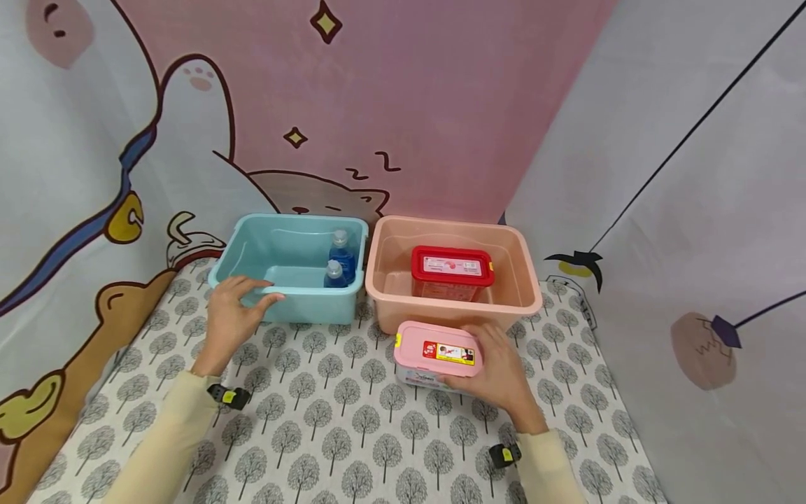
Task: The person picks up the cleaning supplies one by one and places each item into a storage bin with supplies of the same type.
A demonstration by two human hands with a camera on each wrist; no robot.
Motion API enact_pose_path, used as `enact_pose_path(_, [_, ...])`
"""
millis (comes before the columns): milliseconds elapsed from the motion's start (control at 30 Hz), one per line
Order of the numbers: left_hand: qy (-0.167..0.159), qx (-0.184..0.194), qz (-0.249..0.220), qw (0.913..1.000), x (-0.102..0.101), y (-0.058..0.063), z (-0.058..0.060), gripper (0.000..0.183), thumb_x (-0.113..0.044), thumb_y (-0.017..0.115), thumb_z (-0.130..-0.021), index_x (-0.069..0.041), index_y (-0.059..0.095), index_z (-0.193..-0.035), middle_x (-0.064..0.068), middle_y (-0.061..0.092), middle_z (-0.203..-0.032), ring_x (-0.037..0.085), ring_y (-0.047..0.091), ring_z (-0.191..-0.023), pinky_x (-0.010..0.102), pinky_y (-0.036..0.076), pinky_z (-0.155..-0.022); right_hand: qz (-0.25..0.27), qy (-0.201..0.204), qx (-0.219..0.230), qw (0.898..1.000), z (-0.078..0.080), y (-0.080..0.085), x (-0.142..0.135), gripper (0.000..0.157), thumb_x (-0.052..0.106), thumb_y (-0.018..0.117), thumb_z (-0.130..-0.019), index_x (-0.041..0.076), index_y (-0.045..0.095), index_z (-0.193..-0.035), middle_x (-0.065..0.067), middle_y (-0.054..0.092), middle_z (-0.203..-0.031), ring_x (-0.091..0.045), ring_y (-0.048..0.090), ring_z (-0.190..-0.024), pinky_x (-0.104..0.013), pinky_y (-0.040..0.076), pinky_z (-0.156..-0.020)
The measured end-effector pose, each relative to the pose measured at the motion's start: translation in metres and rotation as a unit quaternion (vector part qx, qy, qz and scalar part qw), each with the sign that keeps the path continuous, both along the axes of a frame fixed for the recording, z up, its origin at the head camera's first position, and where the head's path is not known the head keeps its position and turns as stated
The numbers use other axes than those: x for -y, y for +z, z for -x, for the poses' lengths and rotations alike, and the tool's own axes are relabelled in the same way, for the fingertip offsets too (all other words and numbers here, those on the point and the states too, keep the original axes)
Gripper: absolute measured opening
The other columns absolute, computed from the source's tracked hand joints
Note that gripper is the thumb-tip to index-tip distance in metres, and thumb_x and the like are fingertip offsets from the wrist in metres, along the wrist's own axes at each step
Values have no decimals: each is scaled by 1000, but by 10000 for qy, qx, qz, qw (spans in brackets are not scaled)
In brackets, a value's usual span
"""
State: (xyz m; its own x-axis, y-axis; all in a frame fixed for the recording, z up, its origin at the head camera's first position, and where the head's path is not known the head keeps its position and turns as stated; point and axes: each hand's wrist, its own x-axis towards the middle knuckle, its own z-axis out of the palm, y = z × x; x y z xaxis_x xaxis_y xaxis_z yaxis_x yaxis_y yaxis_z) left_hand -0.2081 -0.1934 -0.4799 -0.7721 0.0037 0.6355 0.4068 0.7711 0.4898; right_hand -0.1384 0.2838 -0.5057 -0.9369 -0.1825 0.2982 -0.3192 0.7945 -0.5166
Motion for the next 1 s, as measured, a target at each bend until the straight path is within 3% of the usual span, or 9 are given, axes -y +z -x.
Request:
enact_pose_path(267, [16,6,0,10000,1,0,0,39,-28,93,-73,-1,79,-97,17,74,-89,36,63,-85,51,48,-88,114,130,-102,9998,-4,3,3,95,55,99,-53,17,63,-132,2,62,-128,-15,50,-115,-47,45,-97])
enact_pose_path(533, [39,37,-20,10000,0,1,-2,38,-26,93,-71,-1,79,-97,16,73,-88,35,62,-84,52,47,-91,142,102,-179,9997,-11,4,8,96,56,99,-51,18,64,-132,3,65,-124,-15,50,-113,-48,43,-95])
enact_pose_path(1000, [30,23,17,10000,1,0,-1,39,-30,92,-73,-2,79,-98,15,74,-89,34,62,-85,53,47,-93,420,248,-223,9986,-16,25,16,95,49,101,-54,17,63,-135,2,65,-130,-15,49,-116,-48,43,-95])
